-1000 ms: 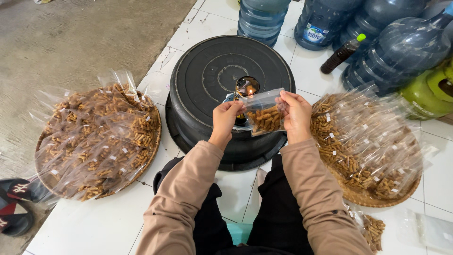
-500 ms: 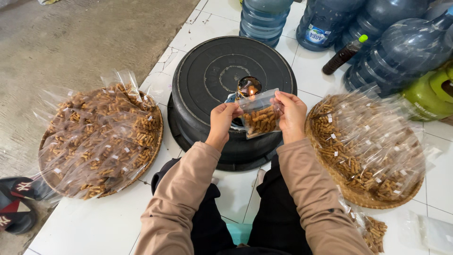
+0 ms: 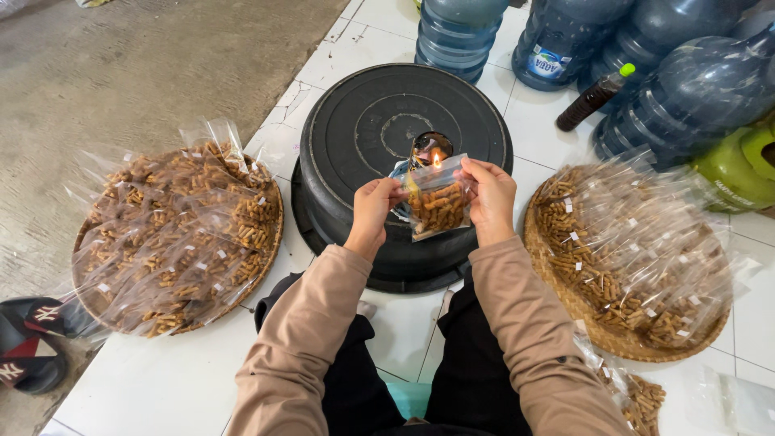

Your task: The person sits on the floor and heat-seals clear plastic bags filled with snack sticks by pressing each bag's opening against the flame of a candle set in a bowl on an overturned stool. They take filled bags from baskets beside them, seal each one, and set the sealed bag aside.

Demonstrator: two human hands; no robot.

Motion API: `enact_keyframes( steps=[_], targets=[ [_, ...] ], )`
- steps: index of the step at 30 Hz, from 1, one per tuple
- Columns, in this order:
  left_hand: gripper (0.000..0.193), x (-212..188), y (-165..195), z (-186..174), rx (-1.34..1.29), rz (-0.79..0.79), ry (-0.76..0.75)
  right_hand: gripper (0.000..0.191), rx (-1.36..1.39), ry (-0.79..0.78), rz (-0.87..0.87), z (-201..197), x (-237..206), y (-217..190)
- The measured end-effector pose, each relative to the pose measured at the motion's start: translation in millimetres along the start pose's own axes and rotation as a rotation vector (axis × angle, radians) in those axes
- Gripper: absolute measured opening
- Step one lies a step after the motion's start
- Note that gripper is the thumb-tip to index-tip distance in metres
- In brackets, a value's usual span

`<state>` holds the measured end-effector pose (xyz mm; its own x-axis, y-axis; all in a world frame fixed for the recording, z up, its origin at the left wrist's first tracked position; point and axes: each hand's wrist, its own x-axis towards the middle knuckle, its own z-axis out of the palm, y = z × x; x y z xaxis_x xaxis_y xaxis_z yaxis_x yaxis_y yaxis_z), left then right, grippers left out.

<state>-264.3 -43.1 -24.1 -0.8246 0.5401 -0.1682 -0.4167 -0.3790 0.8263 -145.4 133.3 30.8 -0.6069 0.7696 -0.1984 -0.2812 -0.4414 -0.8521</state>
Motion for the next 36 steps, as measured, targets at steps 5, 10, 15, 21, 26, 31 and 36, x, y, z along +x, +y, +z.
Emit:
enact_keyframes(
  steps=[5,10,15,21,26,31,36],
  targets=[
    [0.015,-2,3,-3,0.011,0.010,-0.007,0.012,0.008,-0.002,0.010,1,0,2],
    [0.015,-5,4,5,-0.004,0.004,-0.011,0.012,0.010,0.005,-0.010,-4,4,1],
    [0.017,-3,1,13,-0.017,-0.011,-0.052,0.013,0.017,0.020,-0.028,-13,10,-3],
    [0.016,5,-9,22,-0.045,-0.032,-0.057,0.014,0.015,0.042,-0.047,-26,18,-7],
    [0.015,9,-16,31,-0.057,-0.089,-0.049,0.013,0.039,0.028,-0.066,-36,21,-12],
    [0.014,10,-18,39,-0.010,-0.152,-0.042,0.012,0.054,0.054,-0.073,-40,23,-18],
    [0.013,11,-21,49,-0.081,-0.151,-0.070,0.012,0.045,0.093,-0.080,-44,21,-24]
  ],
)
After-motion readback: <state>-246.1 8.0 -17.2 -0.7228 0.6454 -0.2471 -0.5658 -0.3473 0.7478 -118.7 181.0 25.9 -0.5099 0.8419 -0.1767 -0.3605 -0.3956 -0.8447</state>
